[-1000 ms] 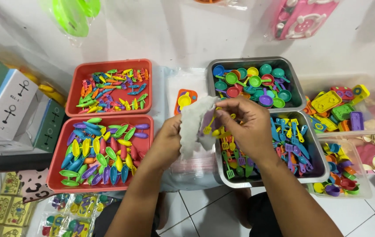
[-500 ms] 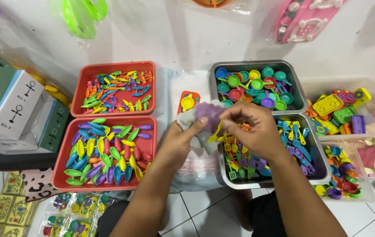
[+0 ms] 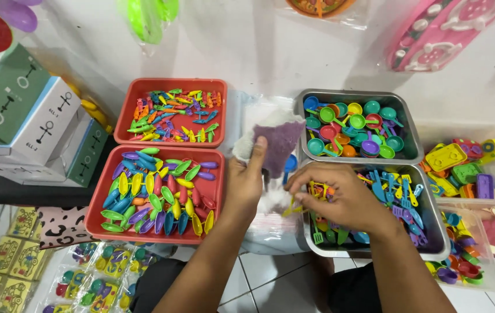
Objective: Wiping small plastic toy components with a cloth and sorting them into different plastic trays.
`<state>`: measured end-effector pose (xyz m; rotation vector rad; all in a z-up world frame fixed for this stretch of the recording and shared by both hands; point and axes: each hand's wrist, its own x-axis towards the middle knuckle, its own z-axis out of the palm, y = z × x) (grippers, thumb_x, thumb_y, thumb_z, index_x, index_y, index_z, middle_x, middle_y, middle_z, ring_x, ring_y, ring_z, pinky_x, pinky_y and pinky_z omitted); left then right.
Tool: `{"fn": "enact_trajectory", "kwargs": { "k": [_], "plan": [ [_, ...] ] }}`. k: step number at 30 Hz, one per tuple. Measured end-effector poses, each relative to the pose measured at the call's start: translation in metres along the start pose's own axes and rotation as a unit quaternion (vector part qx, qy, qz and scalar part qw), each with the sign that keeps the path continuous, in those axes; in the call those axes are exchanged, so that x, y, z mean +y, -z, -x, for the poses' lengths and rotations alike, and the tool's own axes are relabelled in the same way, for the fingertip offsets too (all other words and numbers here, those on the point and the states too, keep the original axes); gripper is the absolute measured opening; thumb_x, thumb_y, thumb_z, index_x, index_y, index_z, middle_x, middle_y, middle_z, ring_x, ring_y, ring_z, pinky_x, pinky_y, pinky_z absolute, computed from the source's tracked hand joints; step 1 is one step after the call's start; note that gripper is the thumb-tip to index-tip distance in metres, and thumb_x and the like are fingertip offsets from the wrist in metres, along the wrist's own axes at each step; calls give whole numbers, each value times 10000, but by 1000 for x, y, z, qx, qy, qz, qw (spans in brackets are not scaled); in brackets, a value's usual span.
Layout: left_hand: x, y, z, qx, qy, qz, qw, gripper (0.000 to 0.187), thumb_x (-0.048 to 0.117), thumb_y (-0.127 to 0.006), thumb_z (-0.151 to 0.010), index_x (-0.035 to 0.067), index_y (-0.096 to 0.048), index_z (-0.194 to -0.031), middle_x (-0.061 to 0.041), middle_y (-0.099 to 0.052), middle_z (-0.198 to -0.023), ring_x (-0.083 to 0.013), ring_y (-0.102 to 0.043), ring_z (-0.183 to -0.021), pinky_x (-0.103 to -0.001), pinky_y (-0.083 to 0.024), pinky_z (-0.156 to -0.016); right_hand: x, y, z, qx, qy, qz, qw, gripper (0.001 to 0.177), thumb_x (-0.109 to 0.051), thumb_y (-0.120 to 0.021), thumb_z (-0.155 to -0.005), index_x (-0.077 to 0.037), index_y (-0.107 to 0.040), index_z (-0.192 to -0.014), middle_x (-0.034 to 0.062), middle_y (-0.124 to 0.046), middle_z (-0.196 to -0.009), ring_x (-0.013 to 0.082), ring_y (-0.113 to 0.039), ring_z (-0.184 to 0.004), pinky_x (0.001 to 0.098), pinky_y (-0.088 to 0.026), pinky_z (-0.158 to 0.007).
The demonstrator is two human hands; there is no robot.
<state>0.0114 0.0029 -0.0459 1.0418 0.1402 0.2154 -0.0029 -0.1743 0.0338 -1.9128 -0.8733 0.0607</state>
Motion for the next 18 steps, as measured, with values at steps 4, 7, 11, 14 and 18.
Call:
{"fn": "enact_trajectory", "kwargs": {
  "k": [4,7,11,14,18],
  "plan": [
    [12,-5,11,-67,36,-78,994,222,231,-678,-983,54,-729,-1108,-15,-689,-954,-119,-617,-918,-357,-556,-857,30,-1,8,152,-72,-50,984,98,-10,-747,-867,-19,-772,-961,115,-775,-775,199,-722,-749,382,-585,-755],
    [22,-2,17,-140,58,-104,983,183,172,-741,-921,38,-744,-1045,-17,-688,-887,-127,-599,-829,-341,-546,-804,45,-1,11,247,-85,-77,962,129,17,-736,-912,17,-739,-1041,106,-747,-796,149,-681,-749,324,-577,-744],
    [12,18,-1,-288,113,-47,950,185,174,-617,-940,41,-717,-858,-54,-649,-721,-130,-596,-701,-321,-530,-709,45,4,10,298,-89,-77,947,140,38,-724,-928,42,-732,-1068,133,-751,-827,160,-688,-734,319,-583,-713],
    [30,12,6,-335,206,43,918,241,216,-495,-901,69,-686,-909,-33,-549,-794,-136,-535,-775,-312,-477,-922,46,8,10,295,-89,-84,948,139,40,-710,-941,31,-738,-1077,109,-747,-816,120,-655,-725,287,-577,-694],
    [24,4,5,-335,123,3,934,168,65,-533,-937,34,-666,-839,-56,-625,-670,-131,-596,-584,-301,-526,-631,49,7,11,291,-84,-106,947,156,64,-707,-924,48,-722,-1079,132,-743,-798,157,-683,-697,310,-598,-692]
  ]
}}
